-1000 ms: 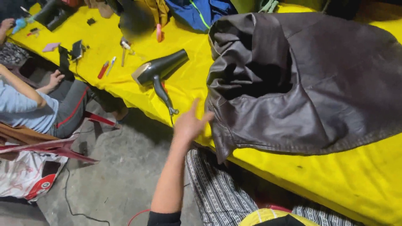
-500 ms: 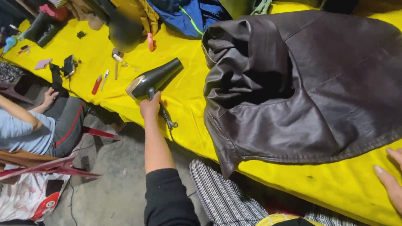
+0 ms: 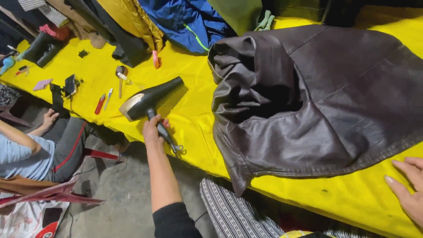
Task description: Applying a finish or treatment to a leather jacket using a sponge applicator and a hair dryer to set or dry the product.
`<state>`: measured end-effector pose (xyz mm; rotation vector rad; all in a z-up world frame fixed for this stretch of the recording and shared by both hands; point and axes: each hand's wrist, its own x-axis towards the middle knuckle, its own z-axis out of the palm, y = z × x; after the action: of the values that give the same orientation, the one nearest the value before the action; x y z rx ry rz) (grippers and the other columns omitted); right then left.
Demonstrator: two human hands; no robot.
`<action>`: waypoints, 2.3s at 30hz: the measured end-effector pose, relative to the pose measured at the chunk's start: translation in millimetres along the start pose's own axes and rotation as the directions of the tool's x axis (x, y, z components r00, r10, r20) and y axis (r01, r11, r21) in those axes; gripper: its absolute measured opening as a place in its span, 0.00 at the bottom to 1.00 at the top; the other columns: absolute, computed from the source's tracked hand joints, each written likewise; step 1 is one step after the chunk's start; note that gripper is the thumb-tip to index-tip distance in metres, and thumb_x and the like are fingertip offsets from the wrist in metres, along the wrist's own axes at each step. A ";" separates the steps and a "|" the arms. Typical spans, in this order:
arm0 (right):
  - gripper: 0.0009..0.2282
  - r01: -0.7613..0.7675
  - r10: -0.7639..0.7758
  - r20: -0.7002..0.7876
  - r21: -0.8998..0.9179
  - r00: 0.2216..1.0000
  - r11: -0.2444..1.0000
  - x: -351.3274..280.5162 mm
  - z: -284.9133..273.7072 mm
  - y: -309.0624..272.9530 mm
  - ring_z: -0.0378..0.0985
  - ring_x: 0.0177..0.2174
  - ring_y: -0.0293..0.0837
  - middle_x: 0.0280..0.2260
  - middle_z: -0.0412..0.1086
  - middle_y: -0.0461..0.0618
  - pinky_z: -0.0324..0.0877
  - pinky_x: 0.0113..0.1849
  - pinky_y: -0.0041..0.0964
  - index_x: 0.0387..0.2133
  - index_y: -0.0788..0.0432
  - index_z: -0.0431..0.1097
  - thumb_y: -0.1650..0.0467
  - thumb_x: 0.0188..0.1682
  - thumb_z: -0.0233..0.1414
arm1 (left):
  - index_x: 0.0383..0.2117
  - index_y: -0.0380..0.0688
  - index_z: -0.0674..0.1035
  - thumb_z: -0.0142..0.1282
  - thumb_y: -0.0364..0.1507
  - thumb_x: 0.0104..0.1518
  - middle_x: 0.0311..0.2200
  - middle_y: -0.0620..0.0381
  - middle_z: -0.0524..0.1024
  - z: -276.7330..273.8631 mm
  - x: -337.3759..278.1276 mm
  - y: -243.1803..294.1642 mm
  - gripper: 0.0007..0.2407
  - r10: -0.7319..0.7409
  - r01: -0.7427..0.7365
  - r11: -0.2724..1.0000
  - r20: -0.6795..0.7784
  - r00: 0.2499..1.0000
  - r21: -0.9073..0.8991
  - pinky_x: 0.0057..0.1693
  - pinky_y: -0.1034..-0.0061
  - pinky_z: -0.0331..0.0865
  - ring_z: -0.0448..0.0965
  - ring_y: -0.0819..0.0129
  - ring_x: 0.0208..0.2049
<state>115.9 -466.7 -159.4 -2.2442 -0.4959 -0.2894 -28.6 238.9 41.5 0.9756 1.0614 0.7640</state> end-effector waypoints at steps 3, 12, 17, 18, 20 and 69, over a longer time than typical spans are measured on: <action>0.20 0.111 -0.112 -0.038 -0.015 0.993 0.994 2.8 -6.1 -12.7 0.67 0.60 0.62 0.60 0.62 0.72 0.60 0.66 0.49 0.56 0.74 0.72 0.76 0.49 0.57 | 0.35 0.44 0.65 0.58 0.20 0.55 0.30 0.49 0.74 -19.7 -31.6 1.3 0.12 0.173 -0.155 0.970 0.082 0.982 -0.185 0.28 0.79 0.73 0.76 0.67 0.22; 0.16 0.250 -0.270 -0.071 -0.208 0.960 0.946 9.5 -17.0 -31.9 0.72 0.53 0.60 0.55 0.69 0.69 0.66 0.64 0.49 0.51 0.69 0.77 0.74 0.49 0.60 | 0.51 0.41 0.70 0.60 0.25 0.47 0.26 0.54 0.73 -44.8 -201.1 24.2 0.22 0.322 -0.345 0.936 0.230 0.918 0.066 0.32 0.78 0.71 0.72 0.71 0.23; 0.16 0.295 -0.315 -0.076 -0.204 0.946 0.934 11.7 -15.6 -25.6 0.74 0.50 0.61 0.53 0.69 0.68 0.67 0.62 0.50 0.49 0.69 0.77 0.74 0.48 0.61 | 0.67 0.41 0.61 0.64 0.29 0.38 0.22 0.43 0.76 -59.0 -247.5 -10.4 0.41 0.172 -0.213 0.931 0.158 0.972 0.297 0.31 0.72 0.66 0.74 0.63 0.20; 0.16 0.286 -0.307 -0.080 -0.202 0.948 0.937 10.2 -13.6 -20.2 0.73 0.50 0.60 0.54 0.69 0.67 0.67 0.62 0.50 0.50 0.67 0.77 0.73 0.48 0.61 | 0.59 0.37 0.69 0.65 0.26 0.38 0.29 0.44 0.78 -63.5 -251.7 -19.8 0.33 0.204 -0.263 0.930 0.236 0.950 0.257 0.30 0.71 0.68 0.74 0.63 0.23; 0.16 0.275 -0.297 -0.087 -0.200 0.951 0.940 9.7 -12.1 -15.4 0.73 0.50 0.59 0.55 0.70 0.66 0.66 0.62 0.50 0.50 0.64 0.78 0.72 0.48 0.61 | 0.50 0.33 0.76 0.66 0.22 0.38 0.36 0.44 0.80 -68.6 -260.4 -32.3 0.26 0.237 -0.311 0.926 0.313 0.920 0.212 0.29 0.71 0.70 0.74 0.63 0.26; 0.31 0.344 -0.517 0.681 0.388 0.519 0.855 139.3 120.3 -372.3 0.56 0.64 0.56 0.68 0.53 0.54 0.51 0.61 0.60 0.66 0.53 0.54 0.55 0.50 0.50 | 0.56 0.38 0.71 0.62 0.17 0.40 0.34 0.29 0.76 -80.6 -301.0 -34.8 0.30 0.123 -0.116 0.992 0.226 0.966 -0.042 0.32 0.60 0.68 0.71 0.48 0.27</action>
<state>82.6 -116.0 60.7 -1.9031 -1.4980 0.5151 -198.8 -17.4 101.7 1.0829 0.7956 0.7428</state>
